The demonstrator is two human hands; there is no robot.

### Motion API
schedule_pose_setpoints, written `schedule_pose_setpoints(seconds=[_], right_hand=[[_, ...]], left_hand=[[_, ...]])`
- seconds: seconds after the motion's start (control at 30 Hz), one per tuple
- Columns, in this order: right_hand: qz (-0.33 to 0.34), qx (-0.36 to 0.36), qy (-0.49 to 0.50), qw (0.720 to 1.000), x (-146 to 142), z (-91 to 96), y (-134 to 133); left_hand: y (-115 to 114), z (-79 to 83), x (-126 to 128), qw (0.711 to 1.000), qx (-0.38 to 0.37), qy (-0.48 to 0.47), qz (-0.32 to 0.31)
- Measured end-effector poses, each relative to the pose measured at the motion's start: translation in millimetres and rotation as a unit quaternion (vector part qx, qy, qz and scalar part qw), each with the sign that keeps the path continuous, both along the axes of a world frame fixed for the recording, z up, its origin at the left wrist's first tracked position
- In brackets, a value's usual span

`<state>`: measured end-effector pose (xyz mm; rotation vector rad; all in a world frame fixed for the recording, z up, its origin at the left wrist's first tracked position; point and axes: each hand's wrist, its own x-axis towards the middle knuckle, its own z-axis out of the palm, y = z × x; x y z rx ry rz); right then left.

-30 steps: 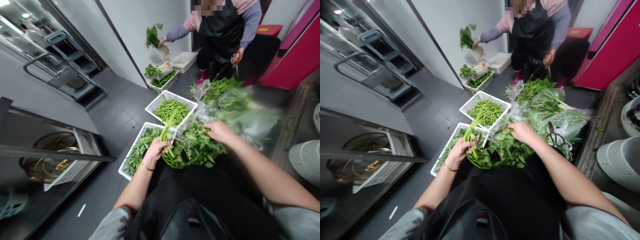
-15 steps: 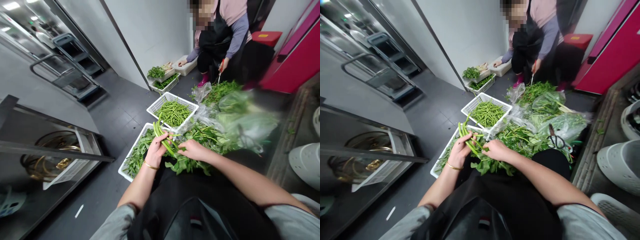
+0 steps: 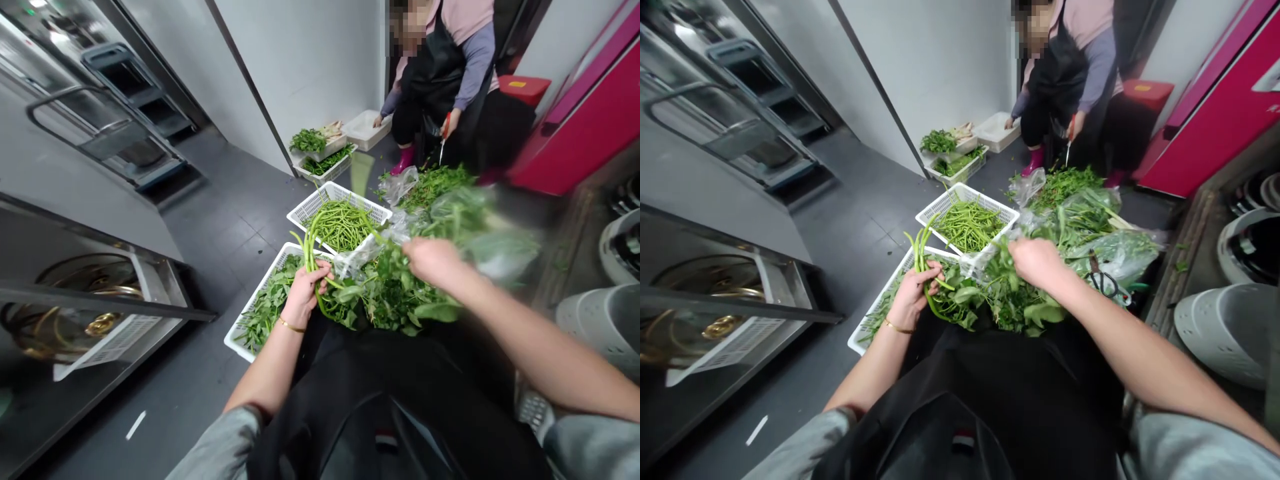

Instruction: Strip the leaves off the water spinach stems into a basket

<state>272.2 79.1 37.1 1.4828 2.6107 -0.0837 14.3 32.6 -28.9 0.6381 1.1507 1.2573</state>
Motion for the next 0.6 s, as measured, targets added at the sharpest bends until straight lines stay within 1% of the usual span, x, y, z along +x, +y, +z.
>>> schedule_pose_setpoints(seconds=[0.07, 0.13, 0.2, 0.27, 0.33, 0.43, 0.5, 0.6], right_hand=[[0.019, -0.062, -0.058, 0.996, 4.9, -20.4, 15.4], [0.023, -0.067, -0.064, 0.995, 11.1, -38.5, 24.9], [0.007, -0.054, -0.062, 0.997, 15.2, -47.8, 25.7], [0.007, -0.052, -0.064, 0.997, 14.1, -48.6, 17.8], [0.022, -0.021, -0.043, 0.999, 7.1, -45.7, 3.4], [0.064, 0.055, 0.007, 0.996, -8.2, -44.1, -22.7], [0.087, 0.101, 0.046, 0.990, -16.6, -46.9, -38.0], [0.092, 0.146, 0.095, 0.980, -23.0, -52.3, -52.9]], left_hand=[[1.7, -4.5, -1.1, 1.000, -0.009, -0.002, 0.014], [1.8, -7.9, 0.3, 1.000, -0.018, -0.004, 0.005], [0.9, -9.5, 5.6, 1.000, -0.027, -0.004, -0.014], [0.0, -9.1, 14.1, 0.998, -0.042, -0.003, -0.042], [0.2, -7.1, 23.6, 0.997, -0.043, -0.004, -0.062], [2.2, -2.8, 35.1, 0.996, -0.035, -0.014, -0.075], [3.3, -1.1, 39.1, 0.996, -0.041, -0.005, -0.082], [3.4, -2.0, 38.9, 0.995, -0.046, 0.006, -0.084]])
